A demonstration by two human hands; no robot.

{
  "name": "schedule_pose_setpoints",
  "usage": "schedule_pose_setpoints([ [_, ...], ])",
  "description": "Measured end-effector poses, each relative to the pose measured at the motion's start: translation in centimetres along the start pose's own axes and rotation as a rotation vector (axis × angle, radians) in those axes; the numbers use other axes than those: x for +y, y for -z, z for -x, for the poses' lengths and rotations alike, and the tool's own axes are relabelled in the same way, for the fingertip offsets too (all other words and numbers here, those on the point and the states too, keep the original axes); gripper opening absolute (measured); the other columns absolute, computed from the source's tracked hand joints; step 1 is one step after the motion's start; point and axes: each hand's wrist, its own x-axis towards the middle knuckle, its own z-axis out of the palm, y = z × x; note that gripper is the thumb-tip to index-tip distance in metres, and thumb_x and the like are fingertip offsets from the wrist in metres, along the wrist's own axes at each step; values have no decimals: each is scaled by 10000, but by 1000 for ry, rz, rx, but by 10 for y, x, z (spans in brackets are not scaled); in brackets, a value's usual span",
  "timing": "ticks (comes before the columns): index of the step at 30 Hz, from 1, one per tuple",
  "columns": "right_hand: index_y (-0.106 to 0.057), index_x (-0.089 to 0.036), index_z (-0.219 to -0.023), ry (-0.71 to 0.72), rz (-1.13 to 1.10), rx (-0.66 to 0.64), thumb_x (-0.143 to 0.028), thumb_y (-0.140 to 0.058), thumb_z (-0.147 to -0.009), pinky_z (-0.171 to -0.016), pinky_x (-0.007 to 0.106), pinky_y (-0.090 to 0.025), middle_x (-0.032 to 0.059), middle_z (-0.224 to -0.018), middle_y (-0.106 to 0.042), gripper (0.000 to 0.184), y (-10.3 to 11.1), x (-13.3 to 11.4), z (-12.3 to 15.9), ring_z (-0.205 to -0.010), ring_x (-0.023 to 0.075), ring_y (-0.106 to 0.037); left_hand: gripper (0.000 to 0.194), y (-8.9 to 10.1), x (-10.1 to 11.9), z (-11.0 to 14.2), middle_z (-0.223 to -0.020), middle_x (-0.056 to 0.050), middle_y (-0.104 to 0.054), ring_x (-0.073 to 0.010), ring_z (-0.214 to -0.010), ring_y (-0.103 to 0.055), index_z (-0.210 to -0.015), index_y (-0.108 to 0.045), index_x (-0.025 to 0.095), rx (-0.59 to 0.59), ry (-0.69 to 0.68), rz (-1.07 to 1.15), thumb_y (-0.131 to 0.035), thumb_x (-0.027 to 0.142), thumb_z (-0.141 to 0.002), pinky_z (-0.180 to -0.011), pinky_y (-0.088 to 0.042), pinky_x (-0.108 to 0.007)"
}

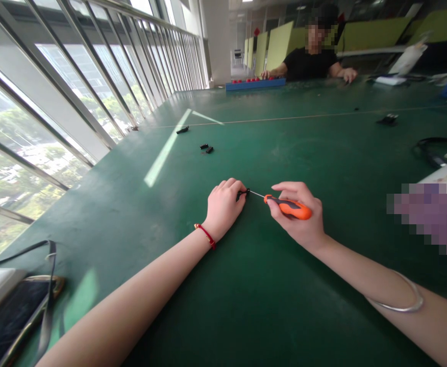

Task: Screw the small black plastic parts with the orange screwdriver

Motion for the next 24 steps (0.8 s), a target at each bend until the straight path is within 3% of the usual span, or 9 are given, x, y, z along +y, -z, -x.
schedule_pose_setpoints([
  [3, -496, -242, -1046, -24, -29, 53, -235, -627, -739, -680, 334, -514, 9, -787, -572, 333, 0, 1, 0, -688, 163, -588, 85, 0, 0, 0, -915, -30, -649, -188, -870, -586, -838, -597, 199, 0, -2, -5, -514, 180, -836, -750, -456, -313],
  [8, -538, -253, -914, -2, 26, -54, -237, -595, -770, -624, 322, -477, -67, -498, -452, 156, 1, 0, -1, -515, 142, -497, 92, 1, 1, 0, -910, -29, -649, -184, -859, -586, -833, -598, 199, 3, -6, -5, -509, 175, -839, -739, -452, -309],
  [14, -487, -233, -1076, -14, -70, 1, -198, -617, -735, -646, 320, -500, -12, -733, -533, 367, -1, 2, 0, -640, 149, -554, 83, 1, 1, 1, -912, -25, -647, -184, -862, -585, -837, -599, 197, 3, 2, -7, -517, 182, -838, -741, -450, -310],
  [19, -564, -211, -895, 57, 4, -76, -201, -592, -760, -574, 289, -449, -32, -601, -488, 138, 1, 3, -1, -562, 129, -493, 80, 1, 2, 1, -919, -24, -647, -183, -870, -583, -847, -596, 203, -4, 12, -13, -517, 191, -846, -747, -447, -304],
  [24, -577, -202, -843, 17, -1, -76, -227, -572, -783, -547, 272, -418, -45, -530, -485, 66, 2, 2, -2, -495, 114, -472, 75, 1, 1, 1, -915, -24, -642, -183, -878, -579, -849, -591, 203, 1, 10, 1, -517, 189, -849, -753, -447, -301],
])
